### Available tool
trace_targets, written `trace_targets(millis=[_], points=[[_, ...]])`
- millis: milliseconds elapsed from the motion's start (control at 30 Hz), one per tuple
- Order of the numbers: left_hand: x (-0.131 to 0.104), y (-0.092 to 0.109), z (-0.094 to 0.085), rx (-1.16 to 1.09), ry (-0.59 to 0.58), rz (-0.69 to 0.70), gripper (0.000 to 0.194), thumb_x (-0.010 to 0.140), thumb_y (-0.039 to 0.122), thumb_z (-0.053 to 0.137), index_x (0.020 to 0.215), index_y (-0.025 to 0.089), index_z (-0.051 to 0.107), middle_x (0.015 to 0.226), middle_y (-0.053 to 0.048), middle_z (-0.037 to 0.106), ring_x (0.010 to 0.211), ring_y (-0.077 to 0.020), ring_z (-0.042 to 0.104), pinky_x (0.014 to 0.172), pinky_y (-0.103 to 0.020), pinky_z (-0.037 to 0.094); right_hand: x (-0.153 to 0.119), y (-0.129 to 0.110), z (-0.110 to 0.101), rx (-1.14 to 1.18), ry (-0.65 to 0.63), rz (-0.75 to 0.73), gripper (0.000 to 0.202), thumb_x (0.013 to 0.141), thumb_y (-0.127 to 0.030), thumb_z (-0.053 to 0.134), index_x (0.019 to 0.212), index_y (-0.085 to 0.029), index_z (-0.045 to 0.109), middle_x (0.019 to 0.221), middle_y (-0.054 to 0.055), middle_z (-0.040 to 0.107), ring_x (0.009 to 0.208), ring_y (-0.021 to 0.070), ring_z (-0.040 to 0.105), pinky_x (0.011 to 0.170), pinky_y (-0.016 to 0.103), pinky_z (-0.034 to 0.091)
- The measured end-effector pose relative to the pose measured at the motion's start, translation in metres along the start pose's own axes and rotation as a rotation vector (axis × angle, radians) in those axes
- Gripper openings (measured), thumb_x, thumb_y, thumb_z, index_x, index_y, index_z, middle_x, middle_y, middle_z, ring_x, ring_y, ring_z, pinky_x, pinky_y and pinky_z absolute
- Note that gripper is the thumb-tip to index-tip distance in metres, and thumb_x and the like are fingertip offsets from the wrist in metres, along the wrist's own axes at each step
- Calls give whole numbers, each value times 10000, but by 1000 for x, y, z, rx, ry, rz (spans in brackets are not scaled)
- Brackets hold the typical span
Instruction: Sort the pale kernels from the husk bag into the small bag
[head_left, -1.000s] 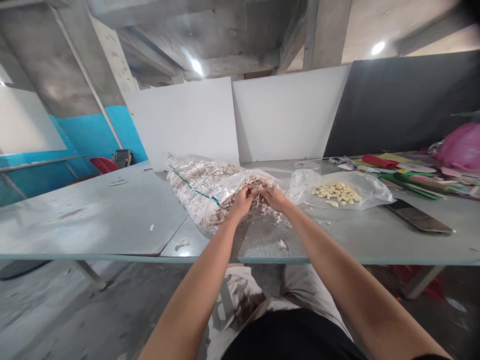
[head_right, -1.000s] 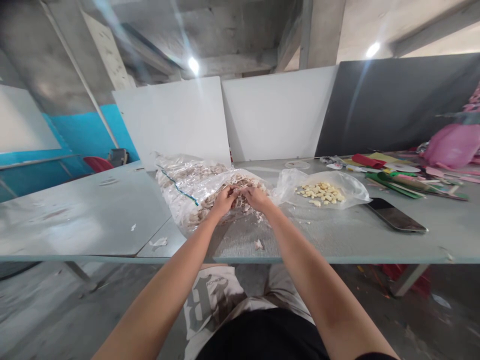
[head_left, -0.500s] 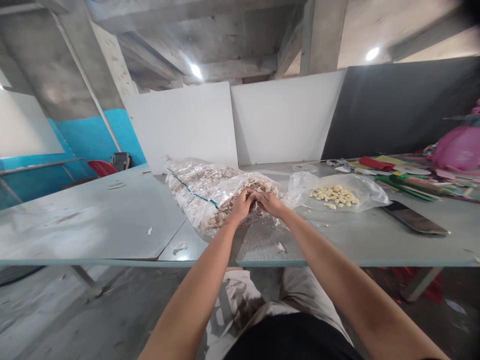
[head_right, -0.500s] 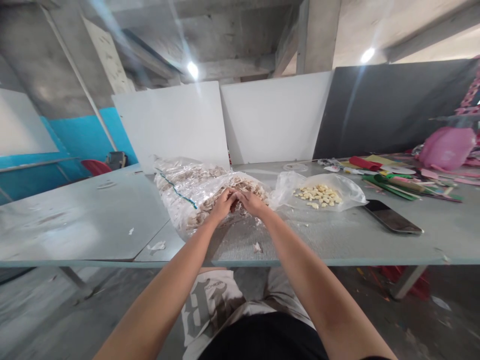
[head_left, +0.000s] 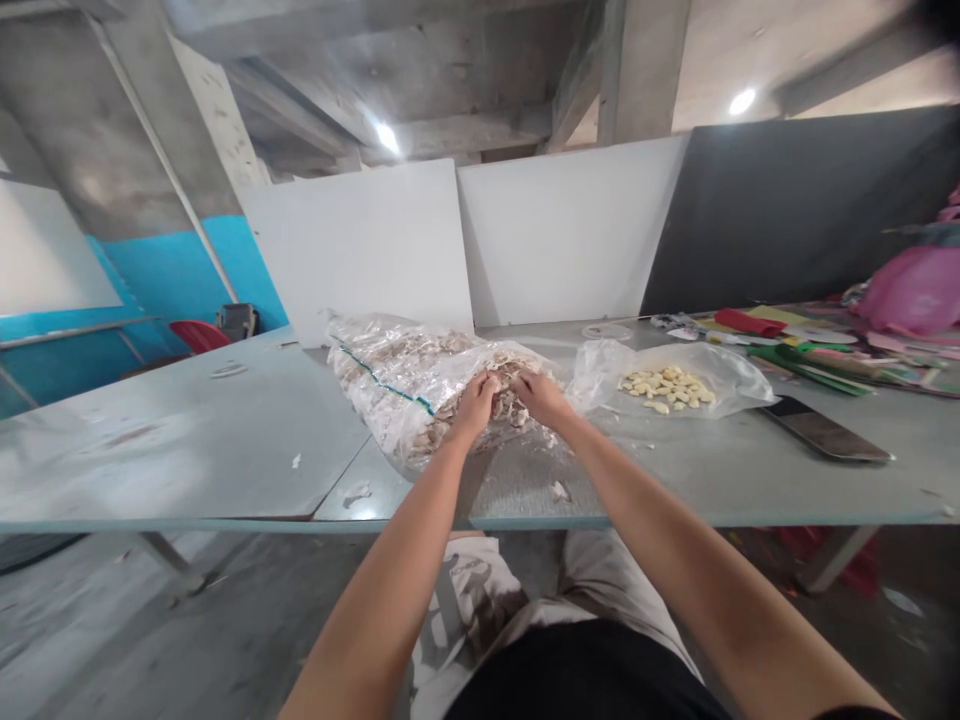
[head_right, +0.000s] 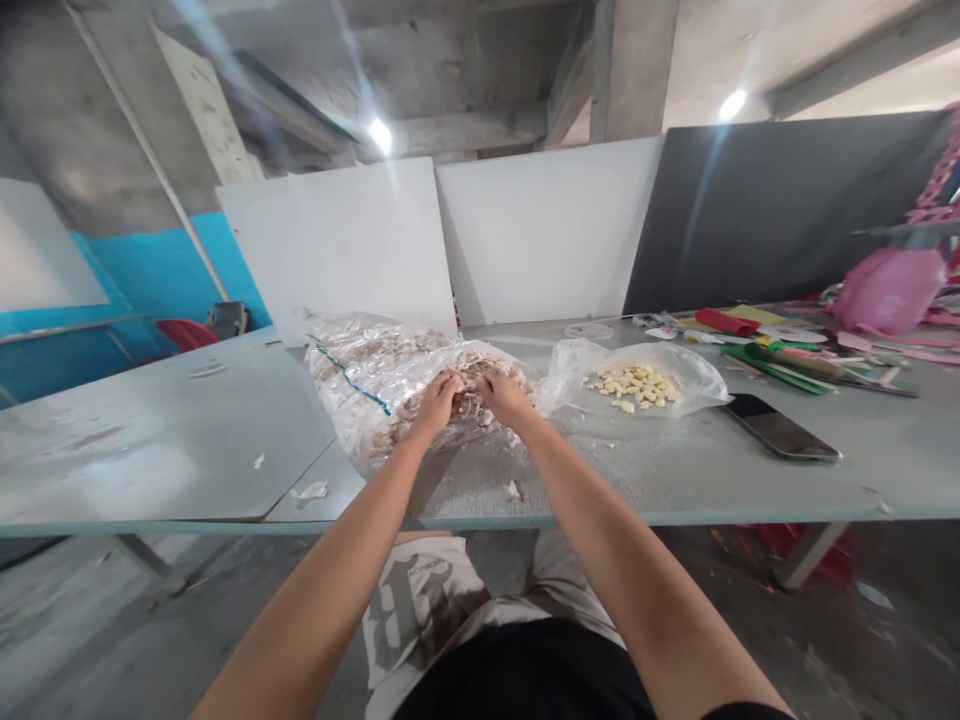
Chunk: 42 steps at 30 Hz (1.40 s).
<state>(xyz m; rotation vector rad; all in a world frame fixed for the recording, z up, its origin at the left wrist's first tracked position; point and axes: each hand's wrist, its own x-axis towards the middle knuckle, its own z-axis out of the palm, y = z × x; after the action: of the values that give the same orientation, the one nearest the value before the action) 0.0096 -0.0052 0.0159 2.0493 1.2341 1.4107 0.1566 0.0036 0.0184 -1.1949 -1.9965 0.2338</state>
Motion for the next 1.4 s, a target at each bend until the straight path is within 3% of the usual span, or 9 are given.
trace_targets(millis=[67,167,400,467,600,700,867,1133,1400], points=[[-1,-3,-4,157,-33,22,244,814,336,404,723,166,555,609,-12,535,616,-146,507,609,-257,392,0,1,-2,20,10,20,275,850,-307,340,808,-157,566,621,3,543,592,118,484,549,207,322],[-3,-8,-7,291,-195,23,210,761,349,493,716,174,601,646,-30,592,621,-161,532,597,-261,382,-1,2,-3,39,6,59,276,860,-268,314,900,-167,568,617,5,562,584,120,505,563,212,343],[-9,-11,-12,287,-476,-2,159,675,332,597,695,184,654,654,-27,644,613,-163,563,574,-246,394,-3,2,0,199,88,43,243,854,-294,347,1045,-169,432,634,-22,604,541,104,515,587,216,393],[-8,-10,-13,251,-437,9,214,704,379,575,727,179,649,672,-29,643,630,-161,565,589,-250,404,-3,3,0,247,68,38,216,848,-323,363,983,-176,445,663,-16,622,525,95,509,571,212,398],[-4,-9,-9,115,-206,61,277,780,409,499,893,175,594,766,-35,629,687,-150,566,641,-258,420,0,4,1,372,50,63,187,795,-353,448,831,-177,502,648,-12,600,508,90,504,504,201,402],[-2,-9,-2,-28,-163,95,338,765,417,535,994,170,534,731,-17,595,641,-130,546,594,-236,416,0,2,2,516,46,56,211,752,-379,513,778,-171,537,587,-26,551,463,81,480,435,189,392],[-2,-7,2,-72,-67,124,290,767,413,540,899,155,562,672,-8,564,603,-113,519,557,-217,396,-2,-1,2,690,37,122,229,709,-383,575,773,-163,565,557,-19,570,431,83,496,391,192,416],[-2,-11,0,-13,32,102,271,743,408,570,838,161,627,652,-8,605,523,-93,489,515,-211,370,0,5,5,647,5,156,201,683,-352,618,701,-152,637,586,13,634,447,95,537,427,205,457],[-4,-8,-2,28,77,107,247,717,404,599,751,163,636,674,-16,627,536,-91,501,536,-210,376,-1,6,4,410,15,101,157,727,-276,547,727,-179,671,554,-1,622,435,100,524,402,199,408]])
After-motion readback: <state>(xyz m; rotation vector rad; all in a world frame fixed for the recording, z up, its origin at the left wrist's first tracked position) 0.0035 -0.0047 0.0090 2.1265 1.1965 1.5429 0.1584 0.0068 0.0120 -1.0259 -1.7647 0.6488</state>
